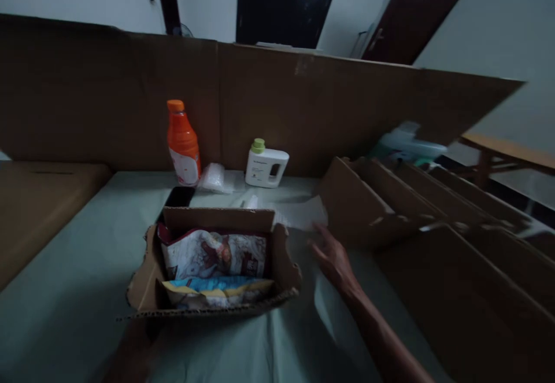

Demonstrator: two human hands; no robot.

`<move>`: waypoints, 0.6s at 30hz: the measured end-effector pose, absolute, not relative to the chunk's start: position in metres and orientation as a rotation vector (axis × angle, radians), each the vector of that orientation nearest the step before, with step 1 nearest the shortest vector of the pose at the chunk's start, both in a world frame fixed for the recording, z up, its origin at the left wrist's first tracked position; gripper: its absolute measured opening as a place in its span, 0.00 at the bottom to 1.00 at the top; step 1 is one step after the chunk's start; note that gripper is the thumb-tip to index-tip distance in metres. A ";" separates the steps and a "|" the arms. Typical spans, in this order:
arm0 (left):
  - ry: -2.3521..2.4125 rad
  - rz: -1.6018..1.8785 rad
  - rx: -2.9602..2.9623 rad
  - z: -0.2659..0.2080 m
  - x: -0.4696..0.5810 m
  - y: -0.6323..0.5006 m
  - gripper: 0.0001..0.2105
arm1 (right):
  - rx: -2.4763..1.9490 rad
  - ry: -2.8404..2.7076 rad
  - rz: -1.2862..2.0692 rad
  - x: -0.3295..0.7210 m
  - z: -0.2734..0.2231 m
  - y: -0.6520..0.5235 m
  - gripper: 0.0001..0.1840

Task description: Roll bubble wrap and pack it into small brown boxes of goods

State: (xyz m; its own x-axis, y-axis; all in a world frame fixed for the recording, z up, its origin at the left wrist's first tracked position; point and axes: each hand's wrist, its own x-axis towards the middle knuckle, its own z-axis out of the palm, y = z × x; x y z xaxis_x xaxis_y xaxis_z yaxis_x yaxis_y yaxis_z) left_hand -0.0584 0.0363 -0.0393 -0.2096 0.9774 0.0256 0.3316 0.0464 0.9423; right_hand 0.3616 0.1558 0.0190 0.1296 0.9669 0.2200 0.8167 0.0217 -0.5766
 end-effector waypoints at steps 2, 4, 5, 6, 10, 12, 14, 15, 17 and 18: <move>1.640 1.107 1.363 -0.042 -0.062 0.034 0.15 | -1.948 -1.665 0.332 0.387 0.019 0.113 0.34; 1.653 1.071 1.352 -0.047 -0.066 0.033 0.14 | -2.034 -1.630 0.249 0.398 0.021 0.077 0.39; 1.660 1.072 1.344 -0.049 -0.067 0.034 0.14 | -2.059 -1.614 0.185 0.398 0.023 0.062 0.41; 1.664 1.084 1.341 -0.050 -0.068 0.034 0.15 | -2.071 -1.610 0.128 0.395 0.026 0.049 0.42; 1.656 1.138 1.363 -0.050 -0.069 0.035 0.23 | -1.859 -1.822 0.252 0.349 0.031 0.020 0.38; 1.633 1.144 1.373 -0.046 -0.068 0.034 0.27 | -1.655 -1.977 0.423 0.316 0.031 0.018 0.40; 1.612 1.147 1.351 -0.041 -0.067 0.032 0.29 | -1.480 -2.074 0.540 0.286 0.031 0.022 0.45; 1.601 1.145 1.333 -0.039 -0.066 0.032 0.29 | -1.403 -2.097 0.583 0.274 0.032 0.026 0.47; 1.591 1.139 1.310 -0.034 -0.065 0.034 0.30 | -1.279 -2.086 0.642 0.257 0.034 0.036 0.47; 1.593 1.125 1.313 -0.031 -0.064 0.036 0.30 | -1.238 -2.062 0.661 0.253 0.036 0.042 0.44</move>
